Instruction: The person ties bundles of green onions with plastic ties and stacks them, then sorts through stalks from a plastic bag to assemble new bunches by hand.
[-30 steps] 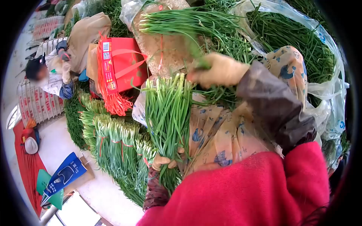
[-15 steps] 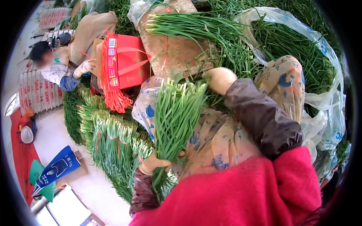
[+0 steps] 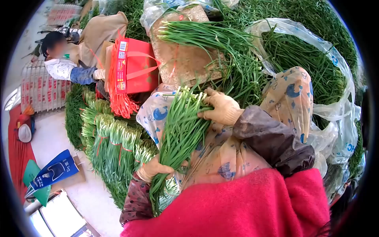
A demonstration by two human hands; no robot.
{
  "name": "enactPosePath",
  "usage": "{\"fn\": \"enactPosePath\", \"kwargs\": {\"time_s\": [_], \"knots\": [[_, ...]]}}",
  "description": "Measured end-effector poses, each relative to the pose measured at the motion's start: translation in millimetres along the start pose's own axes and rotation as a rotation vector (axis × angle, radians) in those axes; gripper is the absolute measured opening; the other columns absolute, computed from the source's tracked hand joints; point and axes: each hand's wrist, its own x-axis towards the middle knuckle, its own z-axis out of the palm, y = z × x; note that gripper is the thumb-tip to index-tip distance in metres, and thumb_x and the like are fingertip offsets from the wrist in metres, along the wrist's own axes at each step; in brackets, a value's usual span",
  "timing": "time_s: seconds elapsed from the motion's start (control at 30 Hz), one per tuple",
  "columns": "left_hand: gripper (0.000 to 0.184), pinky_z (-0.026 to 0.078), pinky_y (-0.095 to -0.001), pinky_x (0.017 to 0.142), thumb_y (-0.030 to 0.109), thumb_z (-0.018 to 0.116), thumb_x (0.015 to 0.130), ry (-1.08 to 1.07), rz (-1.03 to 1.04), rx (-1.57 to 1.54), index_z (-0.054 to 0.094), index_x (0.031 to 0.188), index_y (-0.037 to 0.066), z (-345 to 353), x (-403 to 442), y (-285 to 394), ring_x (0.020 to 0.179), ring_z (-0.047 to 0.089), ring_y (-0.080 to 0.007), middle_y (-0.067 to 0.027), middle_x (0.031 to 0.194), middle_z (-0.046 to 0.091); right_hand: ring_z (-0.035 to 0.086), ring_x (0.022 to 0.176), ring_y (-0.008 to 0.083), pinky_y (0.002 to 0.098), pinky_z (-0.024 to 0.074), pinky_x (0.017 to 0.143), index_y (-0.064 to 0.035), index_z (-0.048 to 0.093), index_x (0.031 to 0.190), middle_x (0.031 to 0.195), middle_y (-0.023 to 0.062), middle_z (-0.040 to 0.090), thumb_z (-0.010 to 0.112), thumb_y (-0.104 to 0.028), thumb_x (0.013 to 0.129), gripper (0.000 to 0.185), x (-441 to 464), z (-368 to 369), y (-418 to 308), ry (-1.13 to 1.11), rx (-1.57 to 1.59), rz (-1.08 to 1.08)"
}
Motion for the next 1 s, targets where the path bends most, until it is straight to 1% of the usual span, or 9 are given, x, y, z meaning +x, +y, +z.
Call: {"fn": "enactPosePath", "kwargs": {"time_s": [0.17, 0.3, 0.33, 0.43, 0.5, 0.57, 0.73, 0.8, 1.0], "knots": [[0.066, 0.044, -0.0243, 0.047, 0.011, 0.071, 0.065, -0.014, -0.035, 0.071, 0.046, 0.125, -0.001, -0.7, -5.8, -1.3, 0.055, 0.053, -0.0129, -0.0139, 0.104, 0.063, 0.064, 0.081, 0.0309, 0.0393, 0.0496, 0.075, -0.0082, 0.065, 0.102, 0.081, 0.0151, 0.066, 0.057, -0.027, 0.086, 0.025, 6.3, -3.4, 22.0, 0.038, -0.196, 0.362], [0.058, 0.045, -0.0265, 0.049, 0.004, 0.068, 0.068, -0.024, -0.021, 0.184, 0.049, 0.122, -0.001, 2.0, -9.9, -1.0, 0.059, 0.056, -0.0145, -0.0121, 0.101, 0.063, 0.064, 0.086, 0.0226, 0.0324, 0.048, 0.079, -0.0061, 0.065, 0.105, 0.089, 0.0099, 0.068, 0.06, -0.034, 0.087, 0.034, 8.1, -28.8, 59.6, 0.163, 0.327, 0.284], [0.059, 0.048, -0.0254, 0.06, 0.014, 0.071, 0.073, -0.103, 0.002, 0.233, 0.048, 0.125, 0.002, -6.2, -8.8, -4.7, 0.079, 0.059, -0.015, -0.009, 0.11, 0.061, 0.061, 0.088, 0.0179, 0.0301, 0.0467, 0.082, -0.0045, 0.062, 0.112, 0.096, 0.0082, 0.067, 0.069, -0.033, 0.081, 0.043, 10.8, -31.0, 60.9, 0.061, 0.446, 0.125], [0.053, 0.046, -0.0269, 0.052, 0.003, 0.068, 0.069, -0.025, -0.037, 0.289, 0.051, 0.12, 0.0, -4.8, -5.7, -4.2, 0.067, 0.057, -0.0138, -0.0099, 0.102, 0.063, 0.057, 0.102, 0.0194, 0.0314, 0.0454, 0.086, 0.0004, 0.056, 0.118, 0.118, 0.013, 0.058, 0.078, -0.031, 0.072, 0.061, 18.3, -42.1, 38.8, -0.24, 0.148, -0.201], [0.058, 0.048, -0.0313, 0.082, 0.006, 0.072, 0.069, -0.021, -0.055, 0.386, 0.051, 0.123, 0.001, -20.5, -2.5, -13.8, 0.091, 0.057, -0.0155, -0.0066, 0.106, 0.063, 0.056, 0.095, 0.0159, 0.0314, 0.046, 0.083, -0.0027, 0.047, 0.13, 0.11, 0.0088, 0.06, 0.078, -0.018, 0.07, 0.069, 28.2, -33.1, 34.3, -0.434, 0.188, -0.109], [0.06, 0.043, -0.0309, 0.091, 0.008, 0.073, 0.069, 0.003, -0.061, 0.542, 0.05, 0.124, 0.001, -15.8, -1.0, -6.3, 0.099, 0.054, -0.0147, -0.0054, 0.108, 0.062, 0.058, 0.088, 0.0138, 0.0302, 0.0477, 0.078, -0.0039, 0.046, 0.132, 0.102, 0.0049, 0.064, 0.077, -0.013, 0.07, 0.07, 24.8, -18.2, 28.2, -0.517, 0.405, 0.008], [0.063, 0.046, -0.0295, 0.081, 0.01, 0.071, 0.07, -0.057, -0.018, 0.561, 0.046, 0.127, 0.001, -20.1, 3.3, -8.7, 0.093, 0.055, -0.0134, -0.005, 0.106, 0.061, 0.062, 0.081, 0.0188, 0.0316, 0.0483, 0.074, -0.0051, 0.062, 0.11, 0.091, 0.0069, 0.067, 0.075, -0.021, 0.072, 0.044, 19.6, 2.4, 26.8, -0.292, 0.498, 0.057], [0.064, 0.049, -0.0291, 0.076, 0.01, 0.069, 0.071, -0.092, 0.087, 0.612, 0.043, 0.129, 0.001, -12.8, 6.2, -2.6, 0.091, 0.055, -0.0134, -0.0046, 0.105, 0.059, 0.063, 0.083, 0.0295, 0.0366, 0.0497, 0.074, -0.0054, 0.06, 0.11, 0.088, 0.0137, 0.067, 0.065, -0.017, 0.076, 0.036, 16.2, -1.8, 21.6, -0.161, -0.105, 0.018], [0.054, 0.047, -0.0288, 0.08, 0.007, 0.071, 0.071, -0.09, -0.004, 0.503, 0.051, 0.121, 0.001, -11.5, 3.2, 5.4, 0.092, 0.055, -0.013, -0.0049, 0.106, 0.062, 0.061, 0.094, 0.0362, 0.0431, 0.0495, 0.077, -0.0101, 0.057, 0.114, 0.095, 0.0184, 0.065, 0.053, -0.004, 0.08, 0.036, 10.2, -16.2, 48.0, 0.016, -0.407, 0.149]]}}
